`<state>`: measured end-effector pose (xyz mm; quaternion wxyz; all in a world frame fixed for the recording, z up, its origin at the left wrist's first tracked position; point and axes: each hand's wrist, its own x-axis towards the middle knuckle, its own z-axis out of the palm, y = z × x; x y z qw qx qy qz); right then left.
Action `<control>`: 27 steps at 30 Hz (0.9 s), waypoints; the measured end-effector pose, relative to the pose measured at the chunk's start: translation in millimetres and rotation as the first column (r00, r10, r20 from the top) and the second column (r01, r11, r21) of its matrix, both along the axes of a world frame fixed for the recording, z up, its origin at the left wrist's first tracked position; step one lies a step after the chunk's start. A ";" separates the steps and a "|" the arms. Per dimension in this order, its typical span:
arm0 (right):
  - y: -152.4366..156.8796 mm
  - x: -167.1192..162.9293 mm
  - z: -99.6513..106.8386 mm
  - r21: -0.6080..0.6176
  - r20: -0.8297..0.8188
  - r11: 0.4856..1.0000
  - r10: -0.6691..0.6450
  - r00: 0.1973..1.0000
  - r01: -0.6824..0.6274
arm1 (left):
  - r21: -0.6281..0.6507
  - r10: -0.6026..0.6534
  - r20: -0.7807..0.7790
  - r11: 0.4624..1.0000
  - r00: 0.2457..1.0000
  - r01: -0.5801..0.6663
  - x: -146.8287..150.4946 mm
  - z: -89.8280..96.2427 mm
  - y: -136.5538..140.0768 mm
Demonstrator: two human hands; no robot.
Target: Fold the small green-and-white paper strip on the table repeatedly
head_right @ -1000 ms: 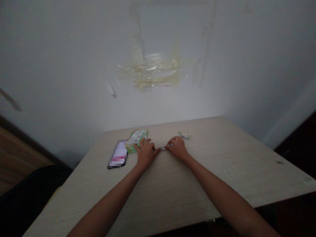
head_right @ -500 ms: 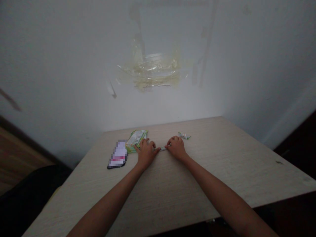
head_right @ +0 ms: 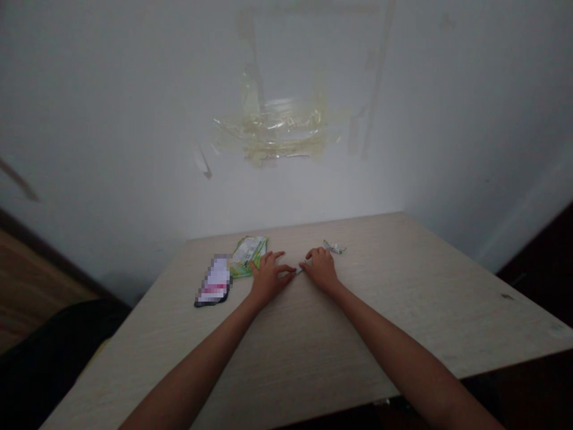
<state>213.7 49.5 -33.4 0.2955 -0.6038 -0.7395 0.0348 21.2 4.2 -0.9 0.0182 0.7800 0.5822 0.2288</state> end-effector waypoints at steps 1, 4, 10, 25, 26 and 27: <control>0.3 0.4 -1.0 0.009 -0.004 1.000 0.000 1.000 0.000 | 0.009 -0.005 -0.007 1.000 1.000 0.005 0.0 0.5 -0.9; 1.1 2.8 -1.8 0.020 -0.035 0.999 0.044 0.998 -0.043 | 0.047 -0.007 -0.037 0.999 0.999 0.008 0.0 2.6 -3.9; -3.4 8.6 5.3 0.040 -0.062 0.959 0.283 0.957 -0.281 | 0.062 0.027 -0.062 0.998 0.998 -0.023 1.8 6.5 -10.8; -6.2 5.9 7.6 0.001 0.025 0.968 0.249 0.968 -0.249 | -0.053 -0.020 -0.025 0.998 0.999 0.019 -7.3 2.6 -5.9; -6.3 5.5 7.5 0.001 0.026 0.969 0.245 0.969 -0.245 | -0.052 -0.022 -0.032 0.998 0.999 0.020 -7.3 2.9 -6.5; -6.2 5.2 7.2 0.001 0.026 0.970 0.242 0.970 -0.242 | -0.050 -0.025 -0.043 0.998 0.999 0.023 -7.5 3.3 -7.0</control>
